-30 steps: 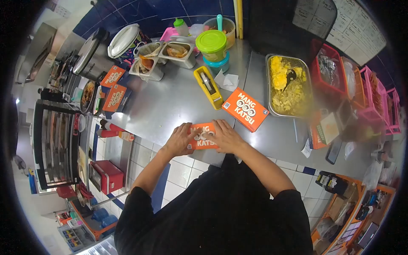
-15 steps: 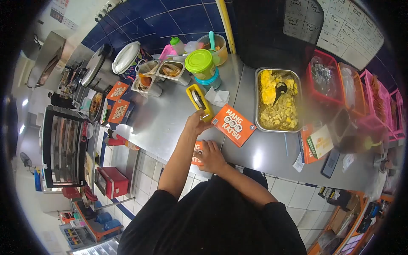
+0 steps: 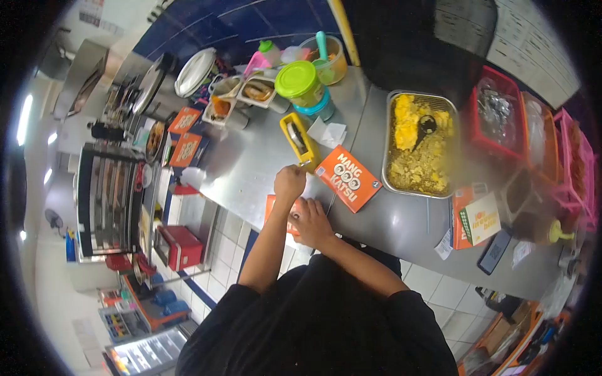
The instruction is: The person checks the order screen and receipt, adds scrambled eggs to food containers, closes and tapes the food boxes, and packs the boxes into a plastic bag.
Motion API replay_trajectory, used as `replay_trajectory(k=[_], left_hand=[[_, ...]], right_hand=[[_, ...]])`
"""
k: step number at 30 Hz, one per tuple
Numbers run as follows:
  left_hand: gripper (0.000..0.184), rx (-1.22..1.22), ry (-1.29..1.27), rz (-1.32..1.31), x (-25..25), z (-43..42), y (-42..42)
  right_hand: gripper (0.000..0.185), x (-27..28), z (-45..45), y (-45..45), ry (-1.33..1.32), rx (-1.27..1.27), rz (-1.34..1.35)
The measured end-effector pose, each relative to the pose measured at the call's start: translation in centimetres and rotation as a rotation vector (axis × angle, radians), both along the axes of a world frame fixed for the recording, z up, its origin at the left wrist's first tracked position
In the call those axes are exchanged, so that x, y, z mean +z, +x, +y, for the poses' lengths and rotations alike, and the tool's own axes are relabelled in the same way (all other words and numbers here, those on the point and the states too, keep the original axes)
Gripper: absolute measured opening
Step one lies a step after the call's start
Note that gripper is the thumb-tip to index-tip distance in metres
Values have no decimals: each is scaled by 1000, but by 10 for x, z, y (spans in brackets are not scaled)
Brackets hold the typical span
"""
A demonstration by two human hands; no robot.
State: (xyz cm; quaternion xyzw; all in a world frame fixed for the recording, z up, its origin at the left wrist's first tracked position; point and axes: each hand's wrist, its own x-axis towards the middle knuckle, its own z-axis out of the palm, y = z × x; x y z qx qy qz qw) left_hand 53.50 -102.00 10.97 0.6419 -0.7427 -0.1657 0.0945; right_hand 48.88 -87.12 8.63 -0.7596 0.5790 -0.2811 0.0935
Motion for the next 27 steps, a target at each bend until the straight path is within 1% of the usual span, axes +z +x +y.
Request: replay_trajectory(k=[1, 2, 5, 6, 8, 9, 10, 12, 13, 15, 18, 21, 22, 25, 27], left_hand=[[27, 29, 55, -77, 0, 1, 7], [29, -11, 16, -134, -7, 1, 19], [30, 97, 141, -8, -14, 14, 55], [30, 157, 67, 90, -4, 26, 62], [28, 161, 29, 491, 15, 51, 86], [24, 225, 151, 757, 14, 64, 99], [20, 353, 317, 905, 43, 85, 100], [22, 402, 414, 1043, 48, 119, 117], [28, 440, 489, 988, 39, 132, 125], [34, 511, 618, 817, -8, 152, 145], [35, 403, 567, 811, -35, 160, 159], [37, 241, 385, 751, -49, 159, 165], [35, 184, 294, 712, -53, 159, 167], [28, -57, 10, 404, -60, 149, 174], [25, -132, -93, 222, -60, 141, 181]], right_hand=[[68, 0, 0, 1, -1, 7, -17], [69, 0, -1, 2, -4, 8, -33], [70, 2, -3, 4, 36, 10, -28], [70, 0, -3, 4, 53, 14, -28], [70, -1, -2, 4, 71, 8, -30], [70, 1, -2, 4, 69, 4, -31], [70, 2, -1, 5, 69, 5, -32], [69, 2, -3, 6, 74, 13, -42], [69, 2, -3, 6, 76, 20, -46], [68, -1, -3, 9, 26, 4, -45], [68, -3, -5, 12, -37, -12, -33], [67, 1, -7, 15, -13, -6, -34], [67, 1, -8, 15, 1, 3, -34], [67, 1, -8, 16, 34, 13, -37], [67, 2, -8, 16, 41, 10, -34]])
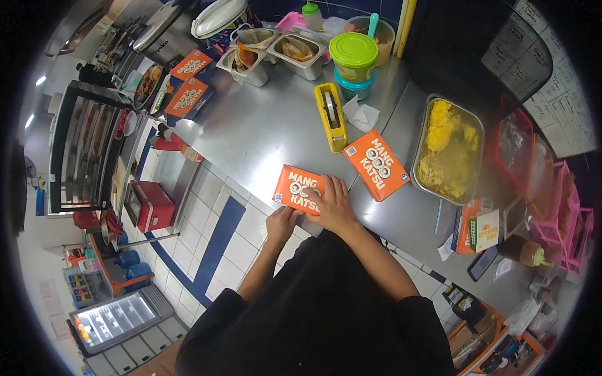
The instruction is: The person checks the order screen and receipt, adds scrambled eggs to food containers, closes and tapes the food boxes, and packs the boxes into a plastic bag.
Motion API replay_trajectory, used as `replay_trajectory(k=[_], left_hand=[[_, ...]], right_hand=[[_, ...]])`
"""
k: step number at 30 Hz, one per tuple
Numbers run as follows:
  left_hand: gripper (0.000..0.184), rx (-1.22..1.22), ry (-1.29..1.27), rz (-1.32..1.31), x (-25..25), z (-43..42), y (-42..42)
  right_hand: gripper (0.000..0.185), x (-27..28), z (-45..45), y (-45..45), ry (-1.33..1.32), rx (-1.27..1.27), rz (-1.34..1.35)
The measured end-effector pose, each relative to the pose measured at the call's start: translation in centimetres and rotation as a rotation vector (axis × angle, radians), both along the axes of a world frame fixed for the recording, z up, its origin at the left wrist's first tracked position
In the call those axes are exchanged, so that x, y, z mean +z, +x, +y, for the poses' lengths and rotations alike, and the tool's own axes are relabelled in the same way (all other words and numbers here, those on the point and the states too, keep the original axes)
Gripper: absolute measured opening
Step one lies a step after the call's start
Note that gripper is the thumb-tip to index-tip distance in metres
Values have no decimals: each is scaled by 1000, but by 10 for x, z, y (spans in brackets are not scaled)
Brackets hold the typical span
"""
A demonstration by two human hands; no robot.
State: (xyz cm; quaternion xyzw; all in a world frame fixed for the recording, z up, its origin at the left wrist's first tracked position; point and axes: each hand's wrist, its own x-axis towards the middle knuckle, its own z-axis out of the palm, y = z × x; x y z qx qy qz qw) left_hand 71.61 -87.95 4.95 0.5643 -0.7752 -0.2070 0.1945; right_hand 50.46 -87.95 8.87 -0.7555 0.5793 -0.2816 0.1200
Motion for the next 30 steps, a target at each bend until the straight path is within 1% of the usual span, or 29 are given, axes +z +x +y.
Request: replay_trajectory(k=[1, 4, 6, 7, 9, 10, 11, 12, 14, 15, 17, 18, 19, 20, 22, 24, 25, 27, 28, 29, 30], left_hand=[[23, -29, -63, -89, 1, -3, 4], [22, -101, -147, -106, -7, -11, 14], [18, 76, -70, -63, -10, -9, 20], [18, 157, -32, -38, -8, -11, 19], [24, 401, 77, 131, 1, -21, 15], [29, 523, 142, 213, 13, -23, 9], [58, 508, 206, 403, 25, -22, 2], [69, 342, 127, 239, 35, -21, -8], [92, 18, -36, -91, 50, -14, -30], [101, 11, 10, -183, 56, -8, -40], [119, -12, 80, -368, 67, -8, -59], [121, 2, 156, -357, 74, -14, -63], [123, 13, 236, -347, 81, -21, -69], [125, 21, 317, -336, 84, -26, -74], [119, -25, 309, -106, 81, -34, -68], [116, -108, 339, 171, 85, -39, -70], [110, -123, 289, 191, 112, -33, -84], [110, -222, 133, 172, 147, -25, -110], [110, -265, 50, 164, 155, -24, -123], [108, -331, -37, 169, 158, -24, -136], [107, -366, -19, 129, 158, -24, -147]], right_hand=[[67, 1, 1, 0, 5, -2, 5], [66, 7, 3, 1, 30, -13, 25], [65, 16, 6, 2, 66, -32, 47], [65, 28, 5, -1, 288, -50, -23], [65, 51, 6, -11, 727, -102, -177], [66, 46, 6, -22, 631, -190, -131], [67, 35, 3, -41, 535, -271, -82], [67, 30, 0, -59, 439, -345, -30], [71, 34, -13, -94, 128, -462, 317], [73, 36, -15, -103, -31, -512, 488], [77, 36, -12, -108, 203, -510, 345], [78, 37, -9, -110, 318, -515, 266], [79, 41, -2, -103, 355, -553, 271], [77, 39, 6, -96, 391, -591, 220], [73, 33, 23, -83, 451, -680, 113], [66, 43, 43, -69, 560, -727, -18], [63, 46, 54, -66, 620, -744, -87], [56, 40, 75, -67, 547, -725, -190], [52, 36, 85, -68, 506, -708, -241], [35, 14, 93, -72, 265, -767, -310], [31, 6, 101, -82, 260, -849, -371]])
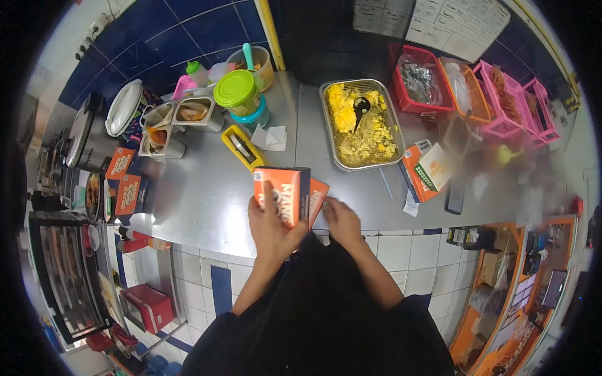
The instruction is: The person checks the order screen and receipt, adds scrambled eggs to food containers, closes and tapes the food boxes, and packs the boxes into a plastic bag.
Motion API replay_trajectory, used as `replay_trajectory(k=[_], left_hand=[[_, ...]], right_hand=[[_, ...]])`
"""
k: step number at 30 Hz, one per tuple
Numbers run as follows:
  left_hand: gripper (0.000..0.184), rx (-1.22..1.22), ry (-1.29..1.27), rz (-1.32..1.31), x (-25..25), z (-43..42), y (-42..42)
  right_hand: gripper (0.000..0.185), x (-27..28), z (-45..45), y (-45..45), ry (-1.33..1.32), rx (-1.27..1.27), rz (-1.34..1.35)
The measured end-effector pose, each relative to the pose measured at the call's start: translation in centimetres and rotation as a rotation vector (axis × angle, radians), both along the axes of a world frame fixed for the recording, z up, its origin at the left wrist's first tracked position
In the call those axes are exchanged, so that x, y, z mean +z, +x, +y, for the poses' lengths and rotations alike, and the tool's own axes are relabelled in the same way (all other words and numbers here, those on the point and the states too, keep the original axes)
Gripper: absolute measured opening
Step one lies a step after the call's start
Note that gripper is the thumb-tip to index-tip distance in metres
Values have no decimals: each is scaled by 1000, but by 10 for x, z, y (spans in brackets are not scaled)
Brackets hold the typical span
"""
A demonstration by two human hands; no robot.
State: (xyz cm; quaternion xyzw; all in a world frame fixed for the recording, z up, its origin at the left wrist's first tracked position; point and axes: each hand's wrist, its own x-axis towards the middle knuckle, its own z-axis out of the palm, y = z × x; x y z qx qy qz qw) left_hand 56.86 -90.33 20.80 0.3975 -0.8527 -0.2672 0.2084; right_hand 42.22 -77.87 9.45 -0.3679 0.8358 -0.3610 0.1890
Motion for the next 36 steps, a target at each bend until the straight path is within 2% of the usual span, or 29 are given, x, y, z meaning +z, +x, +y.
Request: replay_trajectory(k=[2, 5, 8, 11, 13, 14, 15, 16, 17, 18, 19, 20, 22, 24, 25, 28, 29, 30, 32, 33, 36], left_hand=[[105, 2, -145, -200, -18, 7, -22], [106, -99, -134, -341, -47, 8, -26], [106, -250, -173, -388, -42, -3, -15], [103, -329, -138, -376, -41, -10, -12], [101, -398, -119, -404, -28, -17, -11], [98, -390, 72, -230, -39, -30, -8], [96, -367, 256, -57, -59, -49, -1], [94, -329, 430, 117, -67, -62, 5], [88, -280, 535, 12, -47, -70, 8], [86, -185, 827, -120, -17, -72, 2], [84, -244, 825, -71, -64, -79, 15], [82, -309, 824, -15, -110, -86, 26], [78, -140, 722, -194, -85, -60, 13], [73, -68, 801, -170, -51, -33, -3], [69, -26, 843, -192, -45, -26, -9], [64, 87, 40, -3, -84, -8, -2], [58, 108, 101, 31, -57, -3, -7], [55, 66, 384, 111, -32, 3, -10], [49, -15, 947, 270, 7, 11, -13], [38, -78, 1049, 308, 14, 15, -18], [27, -126, 1111, 282, 11, 15, -38]], right_hand=[[24, -7, 17, -28, -31, -184, -85], [19, -6, 47, -70, 38, -353, -53], [22, -13, 88, -98, -21, -577, -104], [31, -56, 137, -119, -69, -903, 301], [40, -60, 156, -131, -38, -1083, 105], [45, -65, 159, -138, -27, -1157, -10], [54, -71, 164, -147, -18, -1133, -68], [54, -76, 166, -157, 68, -1122, -21], [54, -82, 166, -164, 149, -1101, 23], [54, -86, 166, -166, 135, -1094, 39], [54, -90, 168, -169, 117, -1088, 60], [53, -96, 174, -172, 88, -1090, -44], [51, -98, 170, -172, -30, -1101, -292], [49, -85, 177, -164, -184, -1111, -590], [41, -78, 177, -159, -239, -1092, -729], [42, -55, 171, -121, -710, -909, -1267], [37, -34, 157, -107, -749, -814, -1329], [32, -5, 137, -87, -778, -719, -1392], [27, 71, 79, -47, -694, -634, -1331], [25, 70, 63, -32, -643, -538, -1277], [18, 75, 24, -8, -411, -228, -953]])
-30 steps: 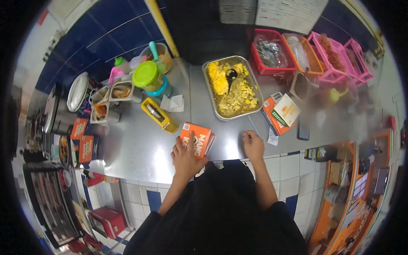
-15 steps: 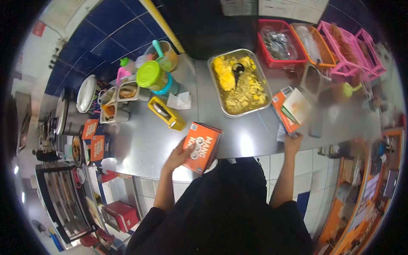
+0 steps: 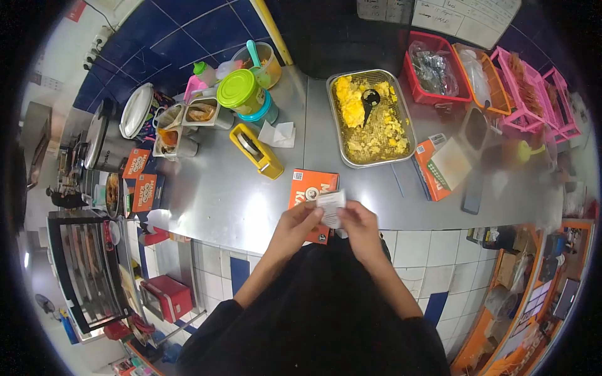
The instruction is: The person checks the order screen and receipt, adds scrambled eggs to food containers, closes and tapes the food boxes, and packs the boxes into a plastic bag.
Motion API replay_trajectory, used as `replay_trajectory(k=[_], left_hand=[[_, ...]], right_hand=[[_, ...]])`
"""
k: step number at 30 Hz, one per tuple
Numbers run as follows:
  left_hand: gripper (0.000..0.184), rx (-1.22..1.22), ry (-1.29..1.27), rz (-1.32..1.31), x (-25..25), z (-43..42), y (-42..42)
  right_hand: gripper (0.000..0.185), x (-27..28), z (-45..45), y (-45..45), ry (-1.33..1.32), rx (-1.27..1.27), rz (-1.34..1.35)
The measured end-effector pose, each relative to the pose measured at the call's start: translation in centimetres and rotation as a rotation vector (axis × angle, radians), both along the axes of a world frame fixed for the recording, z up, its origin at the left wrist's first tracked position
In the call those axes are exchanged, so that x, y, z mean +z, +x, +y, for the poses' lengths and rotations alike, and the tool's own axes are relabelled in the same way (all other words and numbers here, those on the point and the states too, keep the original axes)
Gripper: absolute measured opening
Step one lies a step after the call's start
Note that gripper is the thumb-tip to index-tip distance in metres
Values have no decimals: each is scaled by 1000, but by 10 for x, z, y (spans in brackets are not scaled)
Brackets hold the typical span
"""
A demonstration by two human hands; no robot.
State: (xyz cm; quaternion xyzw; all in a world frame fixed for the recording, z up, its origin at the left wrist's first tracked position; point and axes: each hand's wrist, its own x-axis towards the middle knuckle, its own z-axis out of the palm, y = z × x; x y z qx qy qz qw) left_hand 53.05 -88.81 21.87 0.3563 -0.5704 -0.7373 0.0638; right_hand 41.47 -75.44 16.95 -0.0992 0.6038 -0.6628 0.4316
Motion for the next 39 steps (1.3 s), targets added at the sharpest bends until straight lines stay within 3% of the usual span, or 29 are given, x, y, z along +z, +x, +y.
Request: replay_trajectory(k=[1, 3, 7, 11, 17, 23, 26, 27, 28, 30, 33, 35, 39], left_hand=[[25, 23, -187, 22, -16, -3, -2], [23, 14, -322, -27, -34, -15, -5], [26, 5, -460, -81, -55, -19, -3], [42, -6, -656, -153, -47, -15, -2], [52, 129, -806, -191, -61, -8, -13], [41, 152, -1060, -205, -67, -13, -12], [31, 417, -911, -329, -70, -36, 0], [26, 654, -863, -250, -73, -50, 1], [30, 863, -676, -165, -74, -67, 1], [34, 994, -202, -186, -89, -107, 3], [37, 807, 215, -290, -82, -145, -2], [34, 718, 326, -231, -95, -164, 0], [32, 733, 278, 46, -118, -158, 10]], right_hand=[[13, -4, -8, 4, -62, 4, -111], [11, -8, -19, 7, 9, 46, -75], [28, -18, -25, -1, 139, 188, -32], [46, -32, -34, -7, 32, 76, 126], [34, -29, -53, -16, 195, 56, 784], [19, -32, -48, -8, 277, 16, 1045], [19, -36, -48, -9, 300, 13, 1096], [22, -29, -48, -10, 306, 24, 1093], [31, -26, -45, -13, 343, 99, 1090], [44, -13, -40, -17, 331, 194, 1125], [54, -22, -34, -14, 355, 235, 1077], [56, -22, -34, -14, 342, 239, 1059], [58, -24, -34, -14, 331, 230, 1098]])
